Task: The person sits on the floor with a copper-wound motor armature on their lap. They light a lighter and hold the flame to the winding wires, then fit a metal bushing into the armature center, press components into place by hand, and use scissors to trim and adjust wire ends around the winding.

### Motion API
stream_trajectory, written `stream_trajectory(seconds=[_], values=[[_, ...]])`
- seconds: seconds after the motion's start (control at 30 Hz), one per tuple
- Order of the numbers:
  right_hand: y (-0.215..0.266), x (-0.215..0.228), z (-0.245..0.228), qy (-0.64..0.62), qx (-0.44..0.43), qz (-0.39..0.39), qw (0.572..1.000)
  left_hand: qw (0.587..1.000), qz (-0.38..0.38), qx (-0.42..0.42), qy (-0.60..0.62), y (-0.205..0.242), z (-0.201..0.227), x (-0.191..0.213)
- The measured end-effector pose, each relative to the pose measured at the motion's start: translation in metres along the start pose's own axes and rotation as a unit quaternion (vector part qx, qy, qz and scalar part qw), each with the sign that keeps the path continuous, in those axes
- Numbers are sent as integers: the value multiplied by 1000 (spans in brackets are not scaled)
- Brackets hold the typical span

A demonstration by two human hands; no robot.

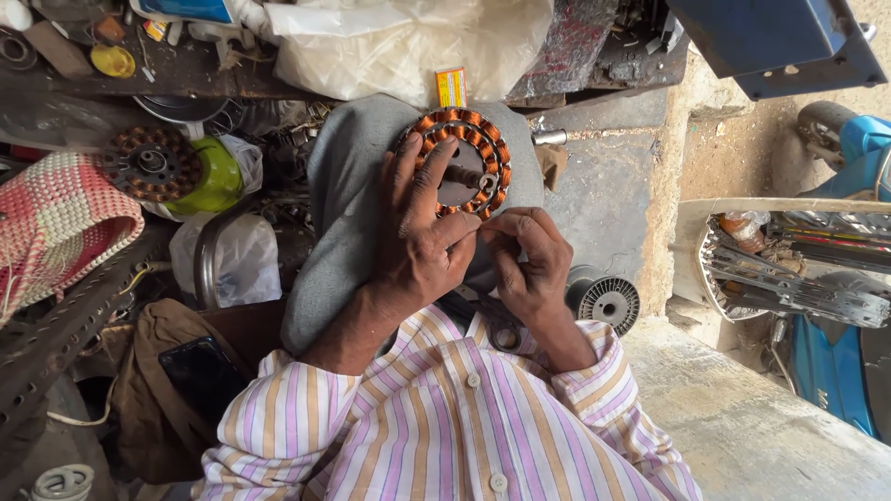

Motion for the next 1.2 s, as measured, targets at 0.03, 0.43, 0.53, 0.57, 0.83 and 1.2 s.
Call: stream_trajectory(seconds=[0.03, 0.43, 0.53, 0.57, 0.83, 1.2], values=[[-1, -1, -2, 3, 10, 0, 1000, 1000, 5, -6, 9, 0, 0, 1], [-12, 8, 29, -12, 44, -16, 999, 1000, -2, 16, -9, 1, -1, -1], [-30, 11, 9, 0, 39, -42, 998, 1000, -2, 18, -16, 1, -2, -5], [-32, 12, 5, 1, 38, -41, 998, 1000, -3, 17, -16, 1, -2, -4], [-30, 15, 5, 23, -20, -51, 998, 995, 30, 35, 91, 0, -5, 4], [-6, 3, 30, -53, -112, -12, 992, 1000, 18, 4, 6, -6, -1, 1]])
Point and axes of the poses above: each hand's wrist, its own y-axis away from the middle knuckle, its own x-axis out of the back of the hand, z = x × y, the point moved 2 cm from there along -y, towards the middle knuckle, and after that the axes turned 6 degrees about -z, right-handed, at the moved point
